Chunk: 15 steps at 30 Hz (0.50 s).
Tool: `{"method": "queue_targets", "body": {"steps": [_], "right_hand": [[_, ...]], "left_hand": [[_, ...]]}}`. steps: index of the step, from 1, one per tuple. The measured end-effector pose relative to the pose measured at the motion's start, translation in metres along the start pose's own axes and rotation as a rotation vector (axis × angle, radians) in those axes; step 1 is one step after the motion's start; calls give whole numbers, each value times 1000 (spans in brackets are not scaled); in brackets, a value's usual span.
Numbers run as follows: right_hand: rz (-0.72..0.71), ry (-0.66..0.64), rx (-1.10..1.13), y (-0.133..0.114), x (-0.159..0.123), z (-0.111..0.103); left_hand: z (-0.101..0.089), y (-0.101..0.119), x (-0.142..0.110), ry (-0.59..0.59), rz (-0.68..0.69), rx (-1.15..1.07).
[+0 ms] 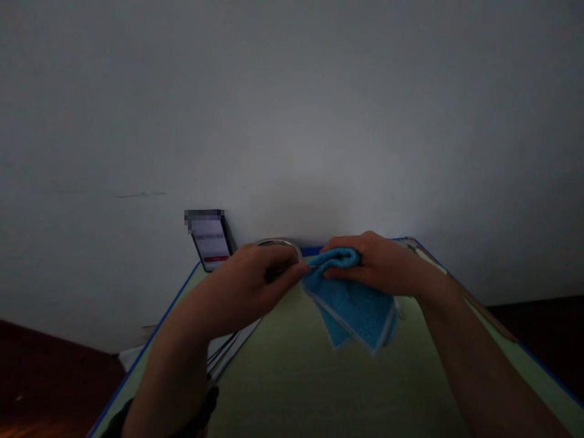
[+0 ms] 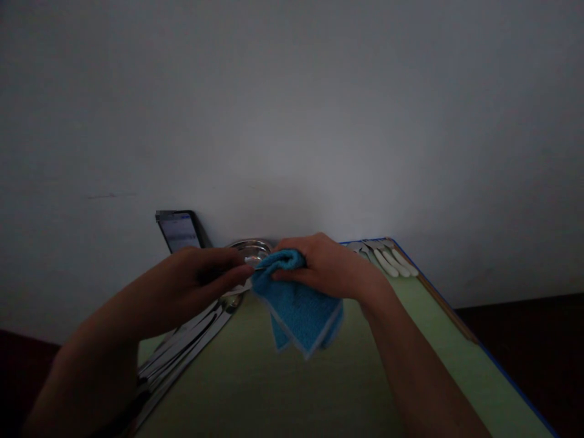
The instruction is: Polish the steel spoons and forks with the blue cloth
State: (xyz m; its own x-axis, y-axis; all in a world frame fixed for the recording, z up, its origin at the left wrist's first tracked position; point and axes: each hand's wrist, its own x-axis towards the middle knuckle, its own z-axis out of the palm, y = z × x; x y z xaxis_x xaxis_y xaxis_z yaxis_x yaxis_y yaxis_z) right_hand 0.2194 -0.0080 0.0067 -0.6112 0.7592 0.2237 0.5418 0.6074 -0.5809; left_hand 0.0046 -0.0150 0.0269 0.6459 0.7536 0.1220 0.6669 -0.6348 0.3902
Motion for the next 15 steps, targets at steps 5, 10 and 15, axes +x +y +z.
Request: {"method": "queue_targets", "body": {"steps": [5, 10, 15], "right_hand": [[-8, 2, -44, 1, 0, 0], [-3, -21, -53, -1, 1, 1], [67, -6, -89, -2, 1, 2]], "left_hand": [[2, 0, 0, -6, -4, -2], [2, 1, 0, -32, -52, -5], [6, -4, 2, -52, -112, -32]]}}
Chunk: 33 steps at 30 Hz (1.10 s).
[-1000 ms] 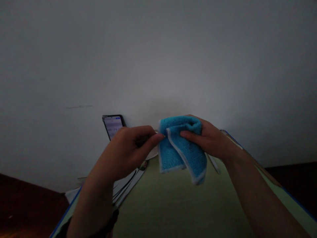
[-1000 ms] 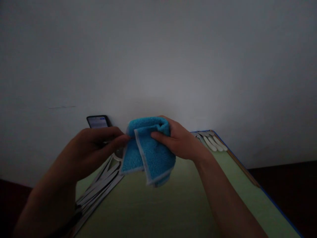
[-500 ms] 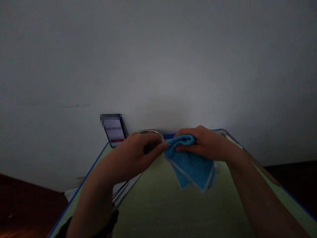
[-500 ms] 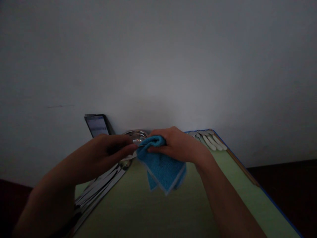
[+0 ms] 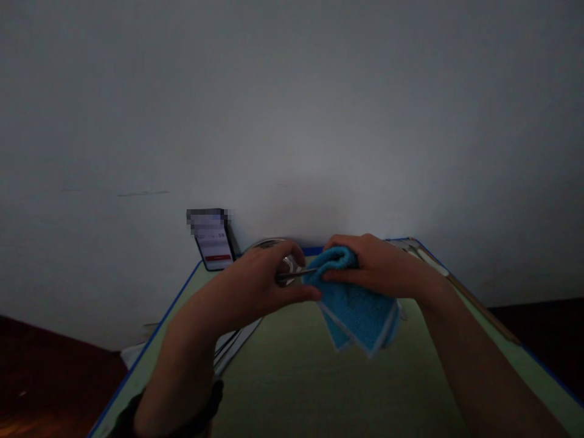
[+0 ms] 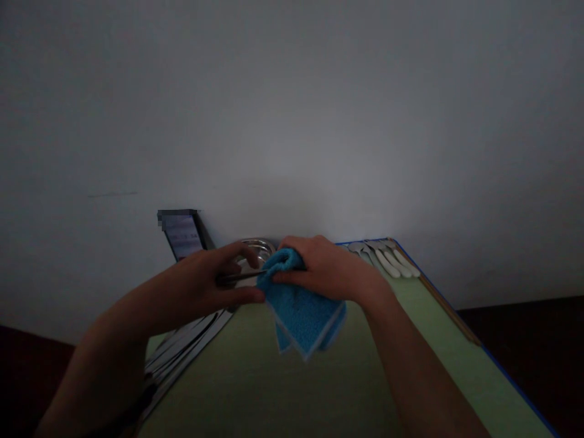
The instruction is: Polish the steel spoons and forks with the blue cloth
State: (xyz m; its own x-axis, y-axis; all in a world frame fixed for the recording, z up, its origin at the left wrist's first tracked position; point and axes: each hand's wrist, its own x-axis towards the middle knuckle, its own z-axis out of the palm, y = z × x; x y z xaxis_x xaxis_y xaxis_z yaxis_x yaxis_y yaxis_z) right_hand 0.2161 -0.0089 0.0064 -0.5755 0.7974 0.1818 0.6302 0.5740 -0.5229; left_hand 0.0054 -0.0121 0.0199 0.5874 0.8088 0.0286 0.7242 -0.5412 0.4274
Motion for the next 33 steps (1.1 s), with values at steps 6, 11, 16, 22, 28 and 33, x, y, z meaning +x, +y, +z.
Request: {"method": "queue_targets", "body": {"steps": [6, 11, 16, 22, 28, 33], "right_hand": [[92, 9, -2, 1, -1, 2], [79, -10, 31, -1, -2, 1], [45, -81, 85, 1, -5, -2], [14, -83, 67, 3, -3, -3], [63, 36, -4, 4, -4, -5], [44, 60, -15, 7, -4, -4]], "left_hand": [[1, -1, 3, 12, 42, 63], [0, 0, 3, -20, 92, 50], [0, -1, 4, -44, 83, 58], [0, -2, 2, -40, 31, 50], [1, -3, 2, 38, 34, -20], [-1, 0, 2, 0, 87, 19]]}}
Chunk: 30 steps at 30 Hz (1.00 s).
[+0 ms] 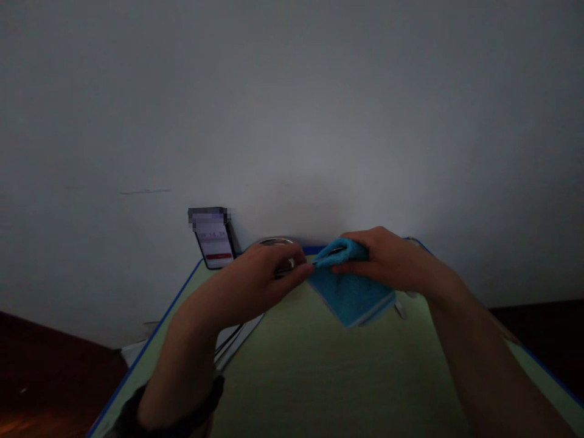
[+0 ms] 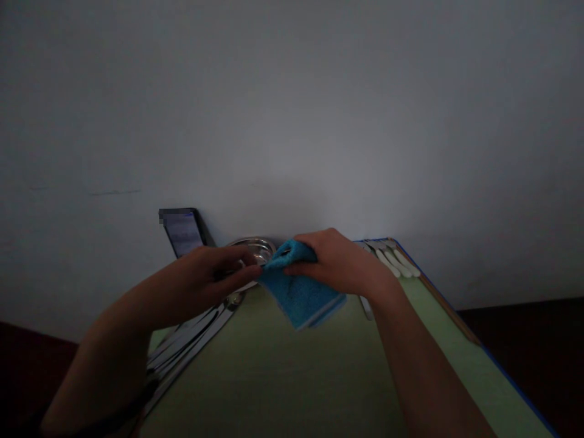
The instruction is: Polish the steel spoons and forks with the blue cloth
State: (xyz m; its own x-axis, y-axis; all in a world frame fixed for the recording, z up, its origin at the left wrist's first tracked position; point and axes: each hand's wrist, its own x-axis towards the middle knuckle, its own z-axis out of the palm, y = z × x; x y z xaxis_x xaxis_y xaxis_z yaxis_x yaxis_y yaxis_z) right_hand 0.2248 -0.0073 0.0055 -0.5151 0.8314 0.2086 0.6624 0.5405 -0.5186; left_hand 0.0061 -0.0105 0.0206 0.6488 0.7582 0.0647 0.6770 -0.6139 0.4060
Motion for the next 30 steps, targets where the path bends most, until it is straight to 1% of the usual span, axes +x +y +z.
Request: {"method": "queue_targets", "body": {"steps": [5, 9, 15, 18, 26, 30], "right_hand": [[19, 15, -10, 3, 2, 2], [37, -3, 14, 3, 3, 3], [-18, -62, 61, 2, 4, 3], [-24, -78, 76, 2, 4, 3], [14, 6, 56, 2, 3, 3], [33, 0, 66, 0, 1, 0]], "left_hand": [[0, 1, 0, 13, 1, 0], [0, 1, 0, 20, -3, 5], [1, 2, 2, 7, -2, 50], [2, 1, 1, -2, 2, 61], [2, -1, -2, 3, 20, 44], [-1, 0, -3, -2, 36, 19]]}}
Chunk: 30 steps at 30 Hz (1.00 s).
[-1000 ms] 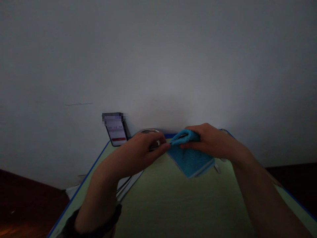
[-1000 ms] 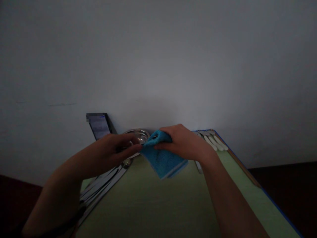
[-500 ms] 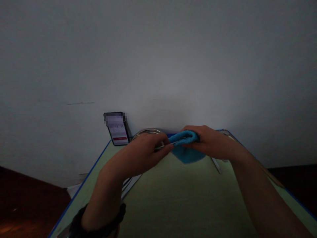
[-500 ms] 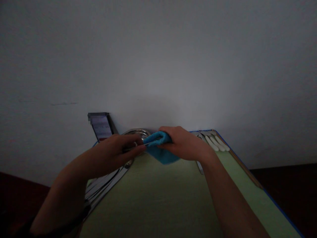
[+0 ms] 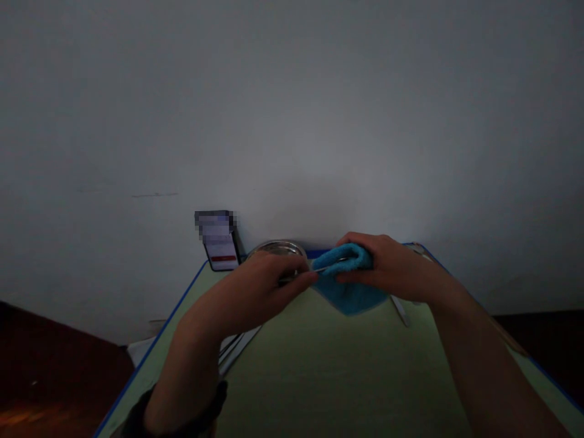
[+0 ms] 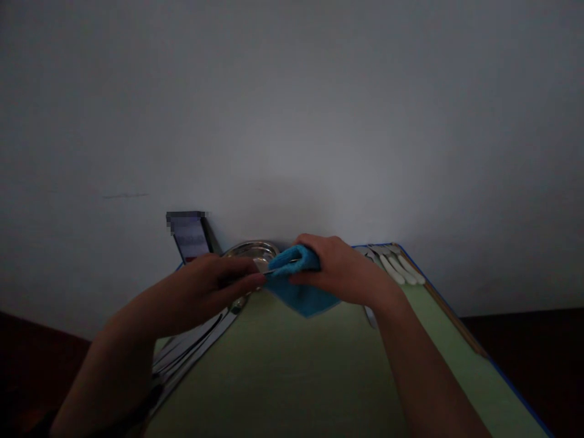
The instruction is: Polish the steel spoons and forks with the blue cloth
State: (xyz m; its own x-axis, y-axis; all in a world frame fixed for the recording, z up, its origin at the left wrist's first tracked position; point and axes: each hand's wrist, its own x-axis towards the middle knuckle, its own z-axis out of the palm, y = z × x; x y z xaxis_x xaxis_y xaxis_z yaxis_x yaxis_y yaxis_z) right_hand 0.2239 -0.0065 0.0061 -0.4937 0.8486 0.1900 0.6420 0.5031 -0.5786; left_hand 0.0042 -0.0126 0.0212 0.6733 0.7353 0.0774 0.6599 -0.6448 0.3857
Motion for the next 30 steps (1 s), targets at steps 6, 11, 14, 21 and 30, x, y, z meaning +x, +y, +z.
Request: {"method": "queue_targets", "body": {"steps": [6, 11, 14, 21, 30], "right_hand": [[42, -74, -27, 3, -6, -6], [48, -116, -72, 6, -9, -9], [47, -174, -95, 5, -8, -9], [19, -208, -100, -3, -7, -12], [92, -153, -177, 4, -10, -15]], "left_hand": [[-3, 0, -2, 2, -11, 9], [-4, -1, -2, 1, -30, 45], [-3, -2, -1, -8, -31, 86], [2, 1, 2, -43, -22, 99], [-2, -8, -3, -80, -51, 44]]}}
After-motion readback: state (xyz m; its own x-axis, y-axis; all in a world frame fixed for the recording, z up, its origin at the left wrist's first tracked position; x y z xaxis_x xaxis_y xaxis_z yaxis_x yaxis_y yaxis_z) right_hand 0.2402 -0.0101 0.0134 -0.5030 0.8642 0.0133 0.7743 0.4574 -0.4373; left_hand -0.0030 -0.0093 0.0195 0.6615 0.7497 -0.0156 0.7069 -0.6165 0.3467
